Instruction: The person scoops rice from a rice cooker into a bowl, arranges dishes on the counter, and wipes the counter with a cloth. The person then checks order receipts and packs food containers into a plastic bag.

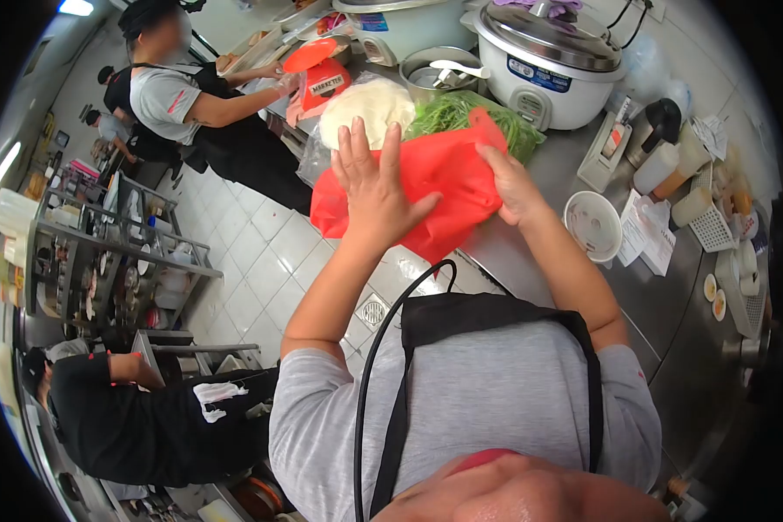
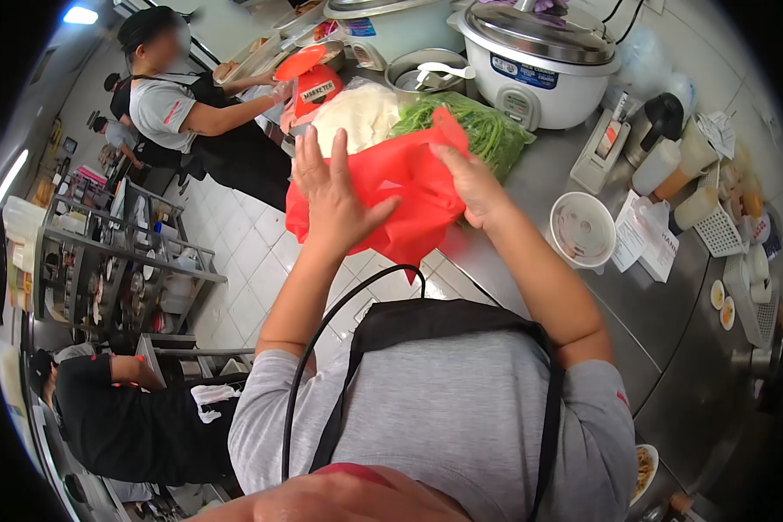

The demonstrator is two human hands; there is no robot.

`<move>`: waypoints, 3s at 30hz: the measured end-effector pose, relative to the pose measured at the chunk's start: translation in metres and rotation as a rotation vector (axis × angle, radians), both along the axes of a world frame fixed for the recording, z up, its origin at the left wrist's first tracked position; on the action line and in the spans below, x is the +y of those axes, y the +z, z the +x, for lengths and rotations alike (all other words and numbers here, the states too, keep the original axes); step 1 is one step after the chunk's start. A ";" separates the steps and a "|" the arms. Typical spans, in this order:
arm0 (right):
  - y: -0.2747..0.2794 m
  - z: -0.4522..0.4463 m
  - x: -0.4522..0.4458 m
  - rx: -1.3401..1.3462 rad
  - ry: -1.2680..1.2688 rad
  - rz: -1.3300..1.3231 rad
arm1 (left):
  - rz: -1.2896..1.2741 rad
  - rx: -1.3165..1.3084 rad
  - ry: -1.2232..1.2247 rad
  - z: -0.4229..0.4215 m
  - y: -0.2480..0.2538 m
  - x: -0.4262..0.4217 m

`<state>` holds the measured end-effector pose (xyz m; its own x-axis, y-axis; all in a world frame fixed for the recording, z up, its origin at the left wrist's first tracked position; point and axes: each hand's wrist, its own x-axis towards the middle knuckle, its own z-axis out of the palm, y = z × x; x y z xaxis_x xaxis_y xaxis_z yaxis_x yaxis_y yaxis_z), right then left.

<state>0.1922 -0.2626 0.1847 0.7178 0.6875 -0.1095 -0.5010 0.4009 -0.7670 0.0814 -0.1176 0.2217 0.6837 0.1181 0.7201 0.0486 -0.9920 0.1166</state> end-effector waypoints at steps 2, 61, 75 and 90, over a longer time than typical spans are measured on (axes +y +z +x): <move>0.012 -0.015 -0.009 -0.045 0.047 -0.010 | -0.025 0.106 -0.013 0.016 -0.006 0.012; -0.109 -0.003 -0.089 0.137 -0.506 0.200 | -0.582 1.124 -1.061 0.087 -0.020 -0.139; -0.044 -0.010 -0.130 0.185 -0.374 0.330 | -1.098 0.030 -0.717 0.158 -0.057 -0.057; -0.133 0.024 -0.161 0.245 -0.831 -0.225 | -0.958 1.448 -0.763 0.139 -0.157 -0.139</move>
<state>0.2166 -0.4233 0.0512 0.9135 -0.1002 -0.3943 -0.2757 0.5603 -0.7811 0.2206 -0.2569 0.0650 0.7107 -0.5027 -0.4922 0.2432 -0.4809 0.8424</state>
